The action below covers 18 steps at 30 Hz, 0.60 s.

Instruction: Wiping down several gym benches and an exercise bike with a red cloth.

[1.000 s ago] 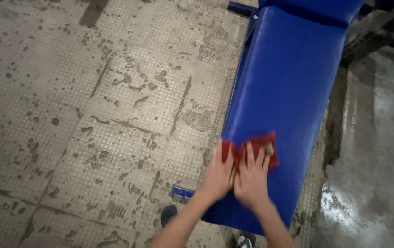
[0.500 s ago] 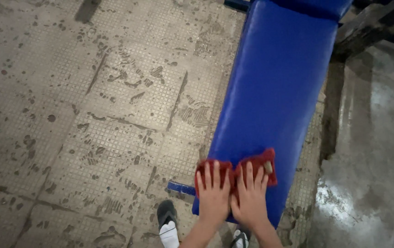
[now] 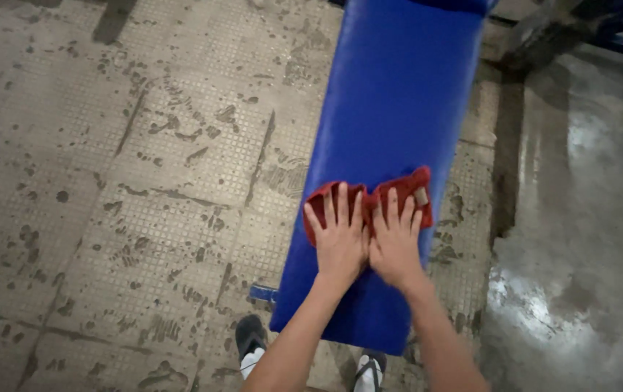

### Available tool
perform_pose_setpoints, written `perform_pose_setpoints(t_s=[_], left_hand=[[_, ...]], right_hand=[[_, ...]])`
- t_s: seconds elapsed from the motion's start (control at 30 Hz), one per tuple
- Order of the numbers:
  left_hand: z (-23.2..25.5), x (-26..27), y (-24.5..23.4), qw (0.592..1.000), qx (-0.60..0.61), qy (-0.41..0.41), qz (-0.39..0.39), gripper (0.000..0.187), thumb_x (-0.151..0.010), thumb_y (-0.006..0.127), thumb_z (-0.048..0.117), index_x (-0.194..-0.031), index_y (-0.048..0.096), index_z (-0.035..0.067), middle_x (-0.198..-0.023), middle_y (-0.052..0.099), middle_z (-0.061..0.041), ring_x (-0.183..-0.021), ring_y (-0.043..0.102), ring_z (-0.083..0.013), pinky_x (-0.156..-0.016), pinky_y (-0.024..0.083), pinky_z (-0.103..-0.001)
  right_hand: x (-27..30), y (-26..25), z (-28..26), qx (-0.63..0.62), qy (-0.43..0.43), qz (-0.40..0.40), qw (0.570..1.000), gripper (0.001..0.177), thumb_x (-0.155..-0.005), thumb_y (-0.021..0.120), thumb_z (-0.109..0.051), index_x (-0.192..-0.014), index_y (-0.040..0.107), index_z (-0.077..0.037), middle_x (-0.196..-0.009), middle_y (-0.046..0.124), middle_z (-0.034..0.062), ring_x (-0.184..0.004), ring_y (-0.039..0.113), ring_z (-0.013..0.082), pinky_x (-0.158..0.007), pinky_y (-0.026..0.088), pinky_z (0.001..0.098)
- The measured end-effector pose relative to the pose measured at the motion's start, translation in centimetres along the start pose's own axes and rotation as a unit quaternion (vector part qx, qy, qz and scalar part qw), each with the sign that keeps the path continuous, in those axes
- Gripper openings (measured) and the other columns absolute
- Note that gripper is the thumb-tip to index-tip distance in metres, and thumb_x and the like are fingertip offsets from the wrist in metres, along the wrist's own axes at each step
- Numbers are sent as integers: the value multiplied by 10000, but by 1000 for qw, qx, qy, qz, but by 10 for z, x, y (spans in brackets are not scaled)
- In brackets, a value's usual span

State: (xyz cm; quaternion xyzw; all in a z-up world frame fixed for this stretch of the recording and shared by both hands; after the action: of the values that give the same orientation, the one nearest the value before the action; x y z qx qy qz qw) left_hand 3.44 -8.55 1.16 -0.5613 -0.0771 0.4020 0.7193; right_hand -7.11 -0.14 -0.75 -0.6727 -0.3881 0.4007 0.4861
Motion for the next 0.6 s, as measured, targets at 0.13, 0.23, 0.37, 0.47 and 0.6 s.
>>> perform_pose_setpoints(t_s=[0.13, 0.23, 0.37, 0.47, 0.6], left_hand=[[25, 53, -10, 997, 6, 45, -56, 643, -950, 538, 366, -1521, 482, 76, -1652, 292, -218, -1532, 224, -429, -1188, 82, -745], [50, 107, 0, 986, 50, 82, -138, 641, -925, 543, 364, -1488, 487, 63, -1643, 286, -223, -1510, 214, -453, -1151, 75, -759], [76, 136, 14, 988, 57, 74, -121, 651, -908, 550, 379, -1486, 500, 85, -1621, 293, -214, -1482, 218, -442, -1117, 79, -780], [80, 122, 17, 991, 25, 68, -108, 653, -894, 553, 387, -1473, 503, 90, -1616, 308, -204, -1488, 232, -433, -1116, 91, -778], [94, 68, 24, 990, 13, 79, -118, 666, -900, 554, 383, -1481, 491, 62, -1630, 307, -200, -1498, 236, -419, -1140, 94, -784]], right_hand=[[68, -17, -9, -8, 12, -30, 999, 736, -794, 574, -218, -1477, 430, 14, -1651, 142, 293, -1471, 113, 610, -1162, 86, 723], [141, -2, 0, -65, 63, -106, 990, 761, -842, 556, -228, -1525, 306, -4, -1640, 52, 301, -1453, 26, 623, -1119, 51, 735], [186, 5, 18, -152, 121, -160, 968, 790, -883, 519, -210, -1566, 192, 13, -1654, -57, 318, -1493, -15, 575, -1119, 34, 723], [161, -5, 23, -192, 111, -160, 962, 799, -869, 505, -188, -1568, 183, 27, -1658, -92, 325, -1502, -18, 564, -1147, 32, 705], [113, -15, 55, -231, 86, -89, 965, 742, -898, 487, -149, -1575, 223, 5, -1681, -82, 309, -1536, 50, 543, -1201, 85, 630]])
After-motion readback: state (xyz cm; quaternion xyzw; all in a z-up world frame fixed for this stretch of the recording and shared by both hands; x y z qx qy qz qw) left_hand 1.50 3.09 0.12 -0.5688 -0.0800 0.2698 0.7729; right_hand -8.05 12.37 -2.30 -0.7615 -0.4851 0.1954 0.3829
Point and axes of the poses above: each hand's wrist, its own x-axis away from the middle knuckle, its own y-axis out of the palm, z = x × y, the point moved 3 cm from there along -x, towards the middle knuckle
